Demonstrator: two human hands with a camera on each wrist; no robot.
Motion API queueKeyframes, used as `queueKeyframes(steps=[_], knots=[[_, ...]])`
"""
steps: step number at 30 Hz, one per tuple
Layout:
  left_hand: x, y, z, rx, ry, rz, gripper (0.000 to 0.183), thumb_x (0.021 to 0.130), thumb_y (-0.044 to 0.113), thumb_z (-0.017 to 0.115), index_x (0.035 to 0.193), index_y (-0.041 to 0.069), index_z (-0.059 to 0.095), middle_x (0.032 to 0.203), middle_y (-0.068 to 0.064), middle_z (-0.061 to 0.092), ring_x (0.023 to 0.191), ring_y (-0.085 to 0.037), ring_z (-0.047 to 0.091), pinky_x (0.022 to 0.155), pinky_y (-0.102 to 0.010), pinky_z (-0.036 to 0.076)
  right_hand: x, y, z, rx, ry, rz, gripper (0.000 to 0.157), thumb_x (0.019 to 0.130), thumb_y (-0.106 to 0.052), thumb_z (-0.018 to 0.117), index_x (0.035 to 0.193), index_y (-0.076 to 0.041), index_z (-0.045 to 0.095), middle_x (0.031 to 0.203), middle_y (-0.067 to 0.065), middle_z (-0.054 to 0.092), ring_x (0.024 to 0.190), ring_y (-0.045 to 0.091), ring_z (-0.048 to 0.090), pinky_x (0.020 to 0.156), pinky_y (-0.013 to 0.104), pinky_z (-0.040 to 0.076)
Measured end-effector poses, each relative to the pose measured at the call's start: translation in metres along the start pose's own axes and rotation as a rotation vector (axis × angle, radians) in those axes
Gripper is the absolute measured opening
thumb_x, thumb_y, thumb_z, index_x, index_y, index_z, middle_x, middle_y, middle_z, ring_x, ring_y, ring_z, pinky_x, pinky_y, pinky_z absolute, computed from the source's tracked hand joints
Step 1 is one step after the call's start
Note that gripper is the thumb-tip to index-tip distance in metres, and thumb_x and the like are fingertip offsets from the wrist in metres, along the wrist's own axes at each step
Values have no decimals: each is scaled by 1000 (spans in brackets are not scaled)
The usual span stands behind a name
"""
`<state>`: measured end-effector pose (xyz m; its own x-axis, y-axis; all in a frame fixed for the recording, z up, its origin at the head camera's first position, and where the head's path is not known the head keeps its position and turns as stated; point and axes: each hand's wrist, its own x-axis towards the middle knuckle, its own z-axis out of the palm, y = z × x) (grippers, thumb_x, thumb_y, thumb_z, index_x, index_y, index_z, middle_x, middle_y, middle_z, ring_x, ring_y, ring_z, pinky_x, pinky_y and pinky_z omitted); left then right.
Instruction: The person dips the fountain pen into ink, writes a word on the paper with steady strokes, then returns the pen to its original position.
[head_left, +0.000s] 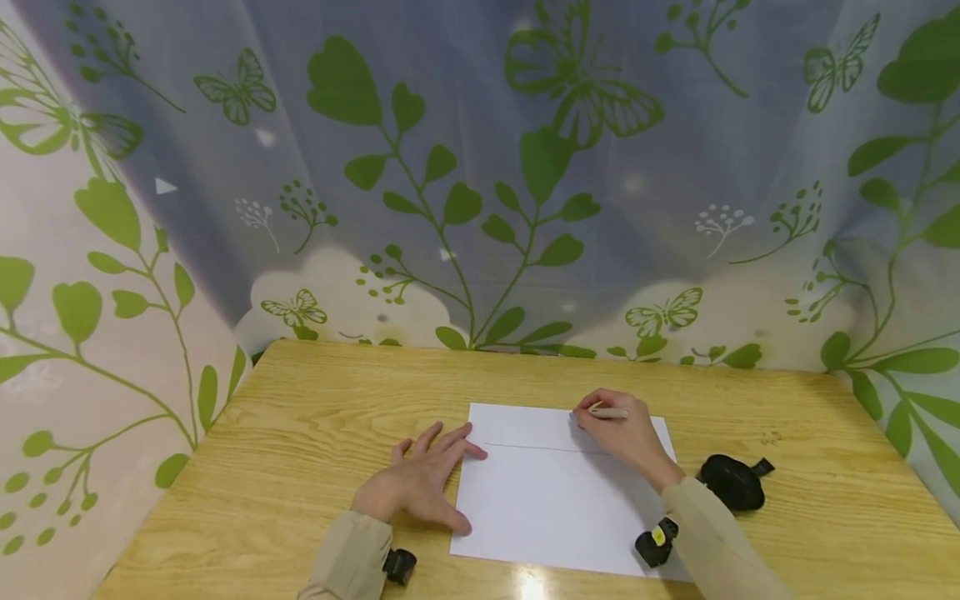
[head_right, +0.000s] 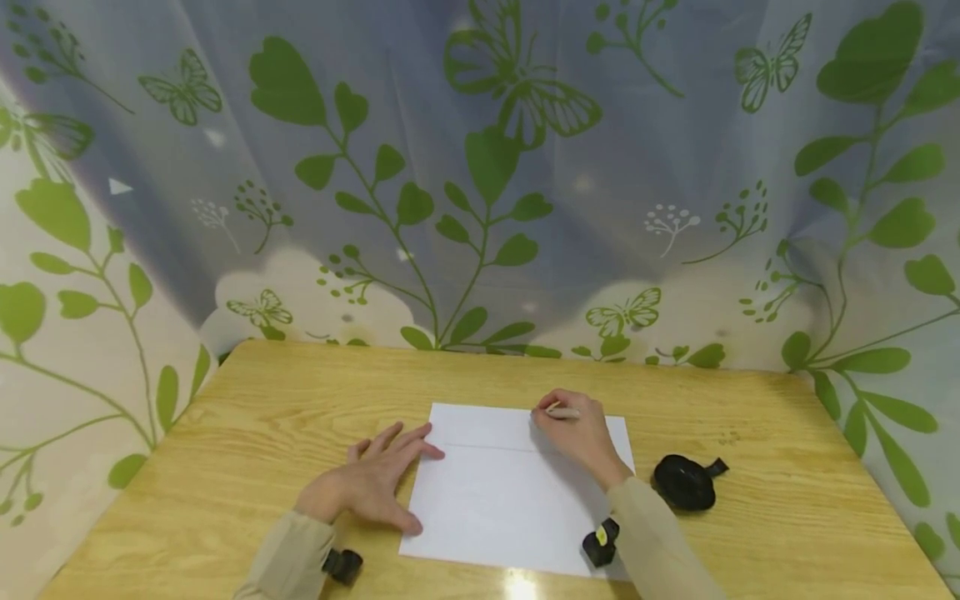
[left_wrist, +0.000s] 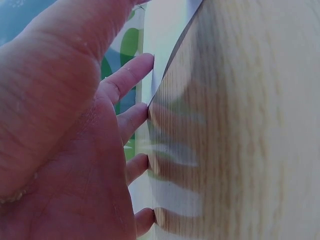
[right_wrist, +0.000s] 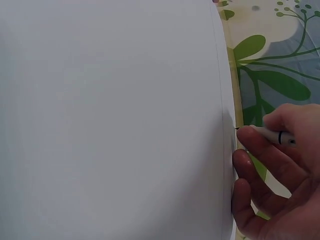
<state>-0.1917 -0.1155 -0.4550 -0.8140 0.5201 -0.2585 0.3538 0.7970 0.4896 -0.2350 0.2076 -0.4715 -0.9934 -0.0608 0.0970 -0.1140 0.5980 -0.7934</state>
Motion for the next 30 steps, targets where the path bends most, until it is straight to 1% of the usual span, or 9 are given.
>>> queueKeyframes(steps=[6,13,18,24,30], knots=[[1,-1,1,7,0,2,86,68,45,92,140,35,47,173,5,18,159,-41,8,116,-76,12,2,-2,0,-2,-14,24,10,94,-19,71,95,-9,75,79,6,76,61,10,58,57,25,46],[3,-4,1,2,-3,-1,84,68,45,92,140,36,47,173,5,17,159,-41,8,115,-77,12,3,-3,0,-47,-7,9,9,93,-17,70,94,-10,76,73,5,74,59,11,55,56,25,45],[2,-3,0,-3,0,0,85,68,44,91,140,36,48,173,5,17,159,-41,7,115,-77,11,3,-3,1,-36,1,10,8,92,-16,71,93,-9,76,76,5,75,60,12,56,57,25,46],[1,-2,0,-9,1,1,85,68,44,91,140,35,48,173,5,18,159,-41,8,115,-77,12,2,-5,0,-34,-4,27,9,92,-16,71,93,-9,76,75,5,75,60,12,55,57,25,45],[3,-3,1,-2,0,3,85,68,45,91,141,35,48,173,5,17,159,-41,8,115,-77,12,2,-6,-1,-47,-12,39,9,92,-17,71,93,-10,76,77,2,75,63,13,55,59,26,45]])
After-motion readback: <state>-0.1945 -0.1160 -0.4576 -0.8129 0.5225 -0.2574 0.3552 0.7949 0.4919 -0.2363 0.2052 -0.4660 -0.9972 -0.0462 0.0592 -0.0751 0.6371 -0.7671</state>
